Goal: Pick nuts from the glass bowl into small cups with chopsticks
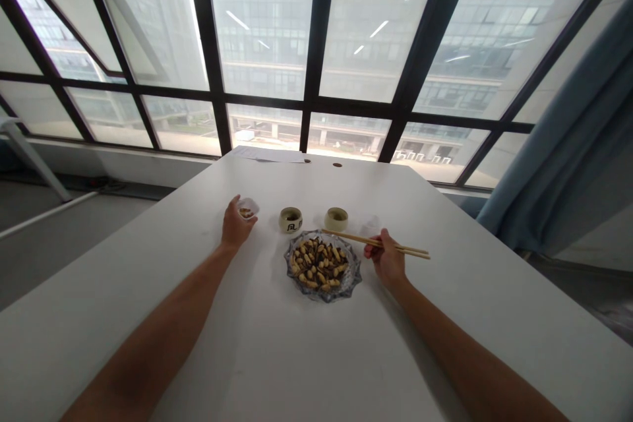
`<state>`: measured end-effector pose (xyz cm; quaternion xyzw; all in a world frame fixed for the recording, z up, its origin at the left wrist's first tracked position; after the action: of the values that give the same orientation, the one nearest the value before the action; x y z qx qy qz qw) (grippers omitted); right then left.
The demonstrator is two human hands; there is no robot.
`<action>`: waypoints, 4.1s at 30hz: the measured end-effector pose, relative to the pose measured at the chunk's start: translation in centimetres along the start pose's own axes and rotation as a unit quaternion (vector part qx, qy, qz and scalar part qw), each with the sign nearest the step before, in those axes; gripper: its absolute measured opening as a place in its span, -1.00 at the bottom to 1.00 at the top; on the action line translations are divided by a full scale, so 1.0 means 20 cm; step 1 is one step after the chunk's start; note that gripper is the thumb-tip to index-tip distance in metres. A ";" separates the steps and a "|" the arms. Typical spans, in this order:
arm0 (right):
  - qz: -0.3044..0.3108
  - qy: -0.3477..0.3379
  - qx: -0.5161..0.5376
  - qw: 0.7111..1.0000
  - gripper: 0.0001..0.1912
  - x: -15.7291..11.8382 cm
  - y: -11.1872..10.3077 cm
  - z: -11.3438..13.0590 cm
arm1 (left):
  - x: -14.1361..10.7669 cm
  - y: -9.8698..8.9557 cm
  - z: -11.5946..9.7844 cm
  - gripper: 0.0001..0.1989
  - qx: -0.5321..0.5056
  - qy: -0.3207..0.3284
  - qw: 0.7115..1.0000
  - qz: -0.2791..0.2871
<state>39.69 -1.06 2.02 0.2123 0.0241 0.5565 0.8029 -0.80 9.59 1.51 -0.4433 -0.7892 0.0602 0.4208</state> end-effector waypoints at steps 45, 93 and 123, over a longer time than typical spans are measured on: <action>0.106 -0.081 -0.290 0.948 -0.32 -0.13 0.20 0.43 | -0.04 -0.02 -0.12 -0.22 0.067 0.013 0.997 -0.043; -0.102 0.135 0.032 0.985 -0.55 -0.05 -0.06 -0.02 | -0.17 0.26 -0.34 -0.16 -0.134 0.155 0.955 0.214; 0.170 -0.115 -0.238 0.949 -0.43 -0.01 0.60 0.22 | -0.19 0.27 -0.38 -0.26 -0.105 0.180 0.954 0.215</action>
<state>30.24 0.94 10.45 0.0790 -0.2380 0.6457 0.7212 9.09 7.77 1.55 -0.6477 -0.5883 -0.0149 0.4839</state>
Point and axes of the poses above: each hand's wrist, its own x-axis towards the middle knuckle, its own y-axis out of the palm, z = x × y, the point moved 5 cm from there along x, towards the middle knuckle
